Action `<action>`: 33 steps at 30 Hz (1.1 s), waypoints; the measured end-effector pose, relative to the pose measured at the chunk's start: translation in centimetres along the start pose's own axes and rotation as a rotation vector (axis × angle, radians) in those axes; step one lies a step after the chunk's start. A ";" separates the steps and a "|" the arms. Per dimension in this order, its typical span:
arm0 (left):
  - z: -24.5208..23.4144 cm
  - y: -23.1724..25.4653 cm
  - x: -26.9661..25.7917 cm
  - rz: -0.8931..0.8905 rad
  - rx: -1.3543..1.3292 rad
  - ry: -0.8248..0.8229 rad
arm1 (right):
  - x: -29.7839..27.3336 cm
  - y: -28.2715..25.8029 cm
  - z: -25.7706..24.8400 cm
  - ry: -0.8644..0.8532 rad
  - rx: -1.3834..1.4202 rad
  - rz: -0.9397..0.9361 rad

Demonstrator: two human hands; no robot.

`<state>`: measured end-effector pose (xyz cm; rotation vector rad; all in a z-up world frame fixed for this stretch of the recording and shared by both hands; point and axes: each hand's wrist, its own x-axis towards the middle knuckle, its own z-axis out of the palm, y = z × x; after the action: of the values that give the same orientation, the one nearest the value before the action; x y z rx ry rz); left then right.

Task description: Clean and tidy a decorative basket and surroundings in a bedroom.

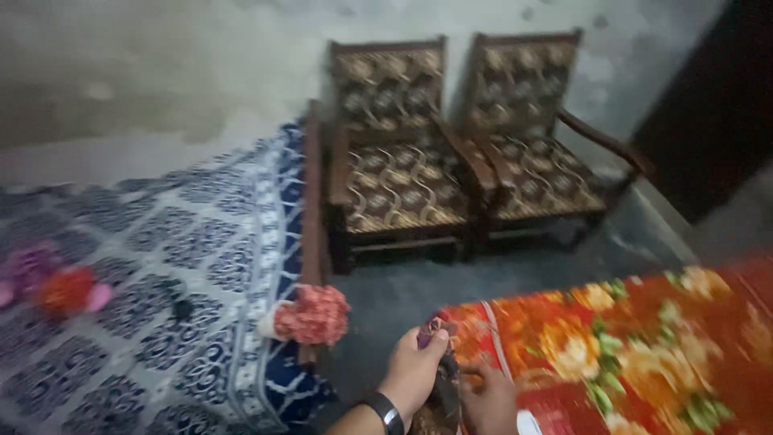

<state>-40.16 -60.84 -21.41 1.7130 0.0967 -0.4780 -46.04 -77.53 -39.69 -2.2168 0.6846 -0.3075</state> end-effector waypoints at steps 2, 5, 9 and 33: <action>-3.2 -0.5 0.3 0.062 -0.083 0.050 | 1.7 -0.7 4.0 -0.091 -0.016 -0.134; -9.3 0.1 -0.9 0.112 -0.151 0.151 | 2.1 -4.9 8.3 -0.244 0.185 -0.232; -17.9 0.9 -3.3 0.138 -0.210 0.272 | 0.0 -17.3 8.3 -0.457 0.266 -0.101; -53.1 -4.4 -12.6 0.266 -0.530 0.580 | -4.2 -37.3 42.5 -0.914 0.358 -0.144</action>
<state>-39.31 -6.53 -14.46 1.2664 0.3731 0.2420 -17.62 -28.46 -40.28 -1.7875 -0.0347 0.4697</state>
